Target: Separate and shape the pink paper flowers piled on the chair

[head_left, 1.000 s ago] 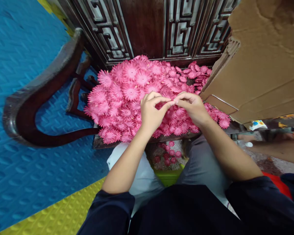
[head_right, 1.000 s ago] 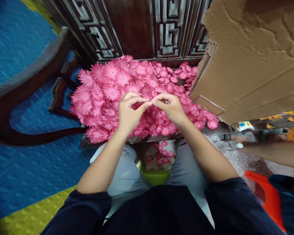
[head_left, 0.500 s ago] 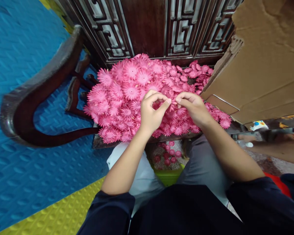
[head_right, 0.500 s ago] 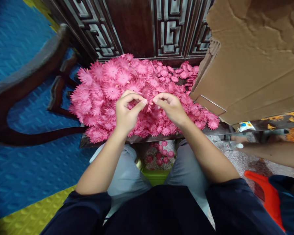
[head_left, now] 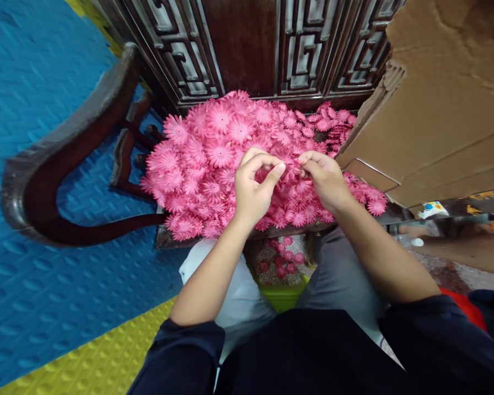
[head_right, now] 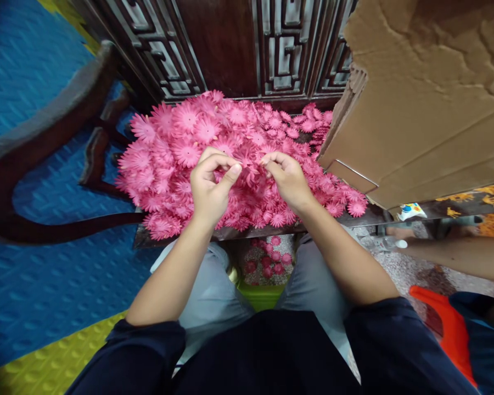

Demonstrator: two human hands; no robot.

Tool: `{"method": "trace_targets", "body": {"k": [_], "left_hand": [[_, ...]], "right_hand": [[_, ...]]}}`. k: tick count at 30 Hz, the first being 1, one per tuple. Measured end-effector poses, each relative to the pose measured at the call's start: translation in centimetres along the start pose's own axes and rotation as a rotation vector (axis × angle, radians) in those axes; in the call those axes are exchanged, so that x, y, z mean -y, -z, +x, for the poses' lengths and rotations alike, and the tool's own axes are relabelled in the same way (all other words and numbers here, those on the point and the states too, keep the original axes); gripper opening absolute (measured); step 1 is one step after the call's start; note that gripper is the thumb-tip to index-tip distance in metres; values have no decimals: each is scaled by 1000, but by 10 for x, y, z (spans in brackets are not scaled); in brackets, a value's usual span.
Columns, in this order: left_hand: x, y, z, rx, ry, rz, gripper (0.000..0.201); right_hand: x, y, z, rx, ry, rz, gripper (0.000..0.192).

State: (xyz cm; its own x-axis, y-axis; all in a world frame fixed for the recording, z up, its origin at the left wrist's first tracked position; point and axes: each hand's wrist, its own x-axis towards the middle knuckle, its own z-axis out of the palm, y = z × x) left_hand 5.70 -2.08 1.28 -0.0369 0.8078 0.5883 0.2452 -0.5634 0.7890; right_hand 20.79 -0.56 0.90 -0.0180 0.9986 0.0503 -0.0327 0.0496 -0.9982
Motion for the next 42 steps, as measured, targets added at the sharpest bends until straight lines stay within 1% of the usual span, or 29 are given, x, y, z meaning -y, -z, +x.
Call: {"method": "trace_targets", "body": {"k": [4,8,14,19,21,23,24,26,27,28,29,31,34,37,40,42], "left_hand": [[-1,-1,-2,-38,11,44,21],[-2,-4,-4,-51,-7,70,24],[-3,-6,-5,-92,3,78,22],[-3,-12,-10,-170,-18,89,18],[-5,-14,-12,-206,-23,127,20],[-6,-12,-12,-276,-22,173,27],[-7,-9,-10,-340,-27,184,29],[-6,2,-3,-506,-62,185,31],[-4,9,1,-575,-93,191,29],[-2,15,6,-599,-134,209,26],[1,21,9,-580,-139,253,25],[8,27,14,-510,-99,341,23],[17,27,15,-411,11,533,23],[26,25,15,-341,87,697,24],[34,26,17,-258,116,747,22],[37,27,18,-241,117,747,20]], "right_hand": [[-1,-3,-1,-43,15,-31,7],[0,-5,-1,-102,24,-64,6],[0,-1,0,-156,48,-55,10],[-2,-7,-3,-181,63,-81,9],[-3,-10,-5,-183,77,-89,9],[-5,-7,-3,-202,82,-86,11],[-5,-2,0,-237,69,-79,13],[-4,12,9,-379,15,-35,17],[-4,20,15,-449,13,-6,18],[-3,28,19,-473,55,11,15],[-2,34,23,-461,83,38,13],[-1,38,26,-392,52,74,10],[-2,27,21,-265,-32,111,8],[-5,14,11,-159,-53,118,9],[-7,10,6,-102,-85,131,9],[-6,10,5,-75,-94,142,9]]}}
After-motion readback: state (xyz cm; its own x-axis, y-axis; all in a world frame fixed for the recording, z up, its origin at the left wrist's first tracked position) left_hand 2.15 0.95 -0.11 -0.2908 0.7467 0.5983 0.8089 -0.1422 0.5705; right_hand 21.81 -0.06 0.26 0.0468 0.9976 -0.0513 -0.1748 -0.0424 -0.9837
